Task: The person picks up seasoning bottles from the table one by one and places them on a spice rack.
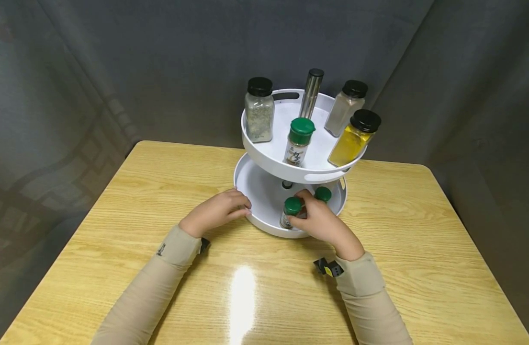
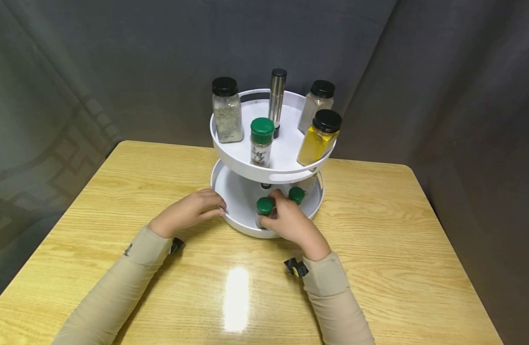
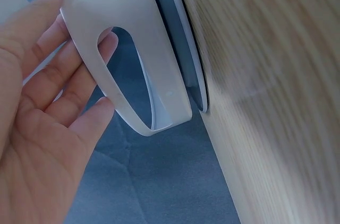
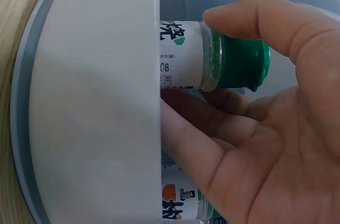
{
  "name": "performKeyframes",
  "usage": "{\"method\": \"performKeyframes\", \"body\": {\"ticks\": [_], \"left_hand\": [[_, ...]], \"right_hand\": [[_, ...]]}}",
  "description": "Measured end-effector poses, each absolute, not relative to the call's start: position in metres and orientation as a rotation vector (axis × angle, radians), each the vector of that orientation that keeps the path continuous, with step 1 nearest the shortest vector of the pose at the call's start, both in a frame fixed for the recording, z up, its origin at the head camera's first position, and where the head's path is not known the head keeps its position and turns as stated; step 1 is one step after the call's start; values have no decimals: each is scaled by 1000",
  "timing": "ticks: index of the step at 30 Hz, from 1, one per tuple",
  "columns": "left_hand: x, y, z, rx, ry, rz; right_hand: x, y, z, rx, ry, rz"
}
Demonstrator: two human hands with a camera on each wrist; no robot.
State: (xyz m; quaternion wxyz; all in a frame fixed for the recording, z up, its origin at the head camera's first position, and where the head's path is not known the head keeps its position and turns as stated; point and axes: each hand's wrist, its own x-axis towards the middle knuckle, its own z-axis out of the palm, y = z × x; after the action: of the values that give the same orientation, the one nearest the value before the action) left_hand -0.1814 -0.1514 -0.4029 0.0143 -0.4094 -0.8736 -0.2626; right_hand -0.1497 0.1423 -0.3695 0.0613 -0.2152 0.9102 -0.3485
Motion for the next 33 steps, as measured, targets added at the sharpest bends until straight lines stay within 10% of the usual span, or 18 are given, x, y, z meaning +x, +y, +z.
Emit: {"method": "performKeyframes", "body": {"ticks": [33], "left_hand": [[-181, -151, -402, -1280, -2724, -830]], "right_hand": [[-144, 150, -357, -679, 2629, -1183]]}}
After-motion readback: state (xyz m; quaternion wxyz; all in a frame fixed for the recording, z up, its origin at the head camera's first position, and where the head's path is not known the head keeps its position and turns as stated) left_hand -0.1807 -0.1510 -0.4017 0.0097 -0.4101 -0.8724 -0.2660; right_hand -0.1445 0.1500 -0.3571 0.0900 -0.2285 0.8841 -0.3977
